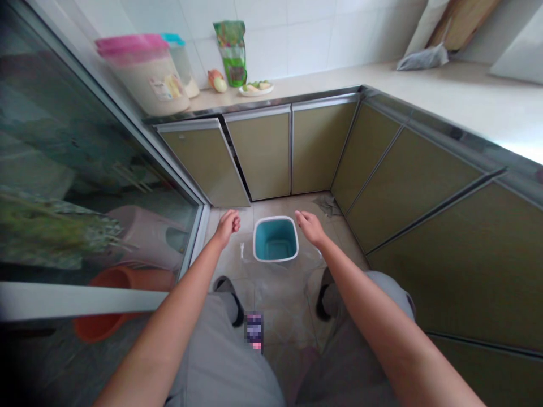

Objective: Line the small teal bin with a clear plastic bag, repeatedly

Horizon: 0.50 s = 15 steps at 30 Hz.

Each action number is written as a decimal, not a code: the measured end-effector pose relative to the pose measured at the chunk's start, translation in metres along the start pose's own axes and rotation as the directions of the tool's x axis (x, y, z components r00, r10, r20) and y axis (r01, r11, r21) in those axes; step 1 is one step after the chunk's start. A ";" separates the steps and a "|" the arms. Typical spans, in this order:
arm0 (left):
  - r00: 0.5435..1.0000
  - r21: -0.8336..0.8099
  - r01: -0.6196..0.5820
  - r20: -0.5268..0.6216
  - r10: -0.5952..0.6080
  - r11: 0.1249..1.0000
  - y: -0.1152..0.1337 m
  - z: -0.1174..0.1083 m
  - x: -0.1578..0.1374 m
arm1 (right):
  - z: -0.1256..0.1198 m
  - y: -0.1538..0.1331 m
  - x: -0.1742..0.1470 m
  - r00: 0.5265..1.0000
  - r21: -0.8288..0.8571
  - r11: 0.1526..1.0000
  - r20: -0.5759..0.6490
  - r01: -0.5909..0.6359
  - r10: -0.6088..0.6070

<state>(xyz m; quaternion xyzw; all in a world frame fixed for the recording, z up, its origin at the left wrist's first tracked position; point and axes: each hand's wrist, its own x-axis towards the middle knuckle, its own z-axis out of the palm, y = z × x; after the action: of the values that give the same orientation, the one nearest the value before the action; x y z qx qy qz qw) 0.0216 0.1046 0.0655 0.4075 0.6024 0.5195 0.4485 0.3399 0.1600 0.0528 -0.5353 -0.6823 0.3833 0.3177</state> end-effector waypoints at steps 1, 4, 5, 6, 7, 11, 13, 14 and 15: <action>0.996 0.134 0.058 -0.075 -0.048 0.989 -0.023 -0.007 -0.004 | 0.011 0.016 -0.006 0.997 -0.098 0.993 0.001 -0.071 0.071; 0.968 0.440 0.207 -0.218 -0.120 0.874 -0.080 -0.026 -0.013 | 0.043 0.053 -0.022 0.976 -0.379 0.914 0.099 -0.142 0.193; 0.964 0.487 0.241 -0.219 -0.150 0.839 -0.092 -0.031 -0.015 | 0.052 0.060 -0.027 0.968 -0.436 0.893 0.160 -0.108 0.195; 0.963 0.515 0.262 -0.198 -0.184 0.816 -0.101 -0.035 -0.015 | 0.059 0.064 -0.032 0.957 -0.473 0.879 0.223 -0.061 0.186; 0.961 0.535 0.275 -0.167 -0.219 0.799 -0.107 -0.037 -0.014 | 0.066 0.066 -0.036 0.946 -0.500 0.866 0.274 -0.015 0.175; 0.960 0.598 0.266 -0.097 -0.261 0.756 -0.119 -0.038 -0.011 | 0.083 0.067 -0.047 0.910 -0.562 0.821 0.386 0.100 0.153; 0.958 0.615 0.279 -0.125 -0.258 0.737 -0.125 -0.036 -0.010 | 0.089 0.071 -0.052 0.889 -0.580 0.806 0.424 0.119 0.174; 0.957 0.621 0.283 -0.132 -0.259 0.730 -0.128 -0.035 -0.010 | 0.092 0.074 -0.053 0.876 -0.591 0.797 0.442 0.122 0.194; 0.956 0.628 0.285 -0.128 -0.264 0.725 -0.132 -0.034 -0.010 | 0.095 0.077 -0.055 0.864 -0.605 0.787 0.456 0.123 0.215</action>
<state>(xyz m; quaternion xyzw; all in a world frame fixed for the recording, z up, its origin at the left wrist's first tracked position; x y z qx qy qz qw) -0.0115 0.0696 -0.0620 0.4343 0.8030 0.2171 0.3456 0.3098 0.0994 -0.0631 -0.5077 -0.8138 0.2734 -0.0724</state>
